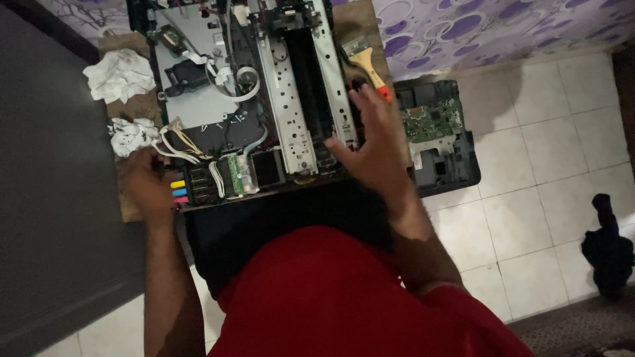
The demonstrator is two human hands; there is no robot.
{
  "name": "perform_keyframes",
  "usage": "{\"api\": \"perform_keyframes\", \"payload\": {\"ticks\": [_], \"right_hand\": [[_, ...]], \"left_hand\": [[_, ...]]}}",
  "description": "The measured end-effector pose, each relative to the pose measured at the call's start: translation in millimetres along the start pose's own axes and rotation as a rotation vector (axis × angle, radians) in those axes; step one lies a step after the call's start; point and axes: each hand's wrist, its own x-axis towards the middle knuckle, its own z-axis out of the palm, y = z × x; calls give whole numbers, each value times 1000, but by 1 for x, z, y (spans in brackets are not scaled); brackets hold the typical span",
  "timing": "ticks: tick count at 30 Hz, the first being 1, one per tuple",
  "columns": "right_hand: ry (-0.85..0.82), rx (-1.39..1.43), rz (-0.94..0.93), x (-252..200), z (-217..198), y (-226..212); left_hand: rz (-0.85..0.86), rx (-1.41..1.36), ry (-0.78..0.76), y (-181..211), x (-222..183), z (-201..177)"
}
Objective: Repairing a printer by manipulating the ink tank system, internal wiring, and using a screwdriver
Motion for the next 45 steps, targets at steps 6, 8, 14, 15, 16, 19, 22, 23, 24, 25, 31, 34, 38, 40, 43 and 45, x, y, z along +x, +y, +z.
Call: {"api": "perform_keyframes", "payload": {"ticks": [6, 8, 14, 15, 16, 19, 22, 23, 24, 25, 31, 34, 38, 40, 43, 45], "right_hand": [[-139, 154, 163, -7, 10, -13], [-176, 79, 154, -5, 11, -17], [183, 257, 282, -5, 6, 44], [175, 261, 279, -11, 9, 63], [196, 188, 310, -15, 11, 83], [164, 76, 341, -28, 26, 130], [122, 51, 331, -27, 34, 138], [130, 66, 321, -24, 35, 135], [129, 69, 323, -22, 37, 135], [129, 74, 312, -20, 39, 136], [159, -12, 303, -6, 52, 130], [181, -71, 265, -1, 52, 106], [219, -119, 212, -8, 57, 108], [227, -103, 197, -5, 56, 101], [212, -117, 186, -5, 57, 105], [180, -143, 180, -4, 58, 108]], "left_hand": [[-1, 155, -19, -9, -1, 3], [-68, -29, -55, 13, 5, -9], [-80, 14, 22, -8, 1, 11], [-88, 18, 24, -7, -1, 7], [-71, 80, -3, -5, -1, 4], [-80, 60, -25, 11, 4, -7], [-110, -10, -19, 30, 8, -17], [-119, 3, -20, 36, 9, -21], [-119, 6, -22, 29, 8, -18], [-90, 54, -29, 23, 6, -15], [-94, -75, -20, 34, 11, -17], [-100, -102, 2, 32, 11, -17], [-171, -316, 232, 12, 6, -8], [-240, -415, 276, 36, 12, -45], [-233, -790, 192, 132, 35, -111], [-157, -1061, 76, 213, 57, -177]]}}
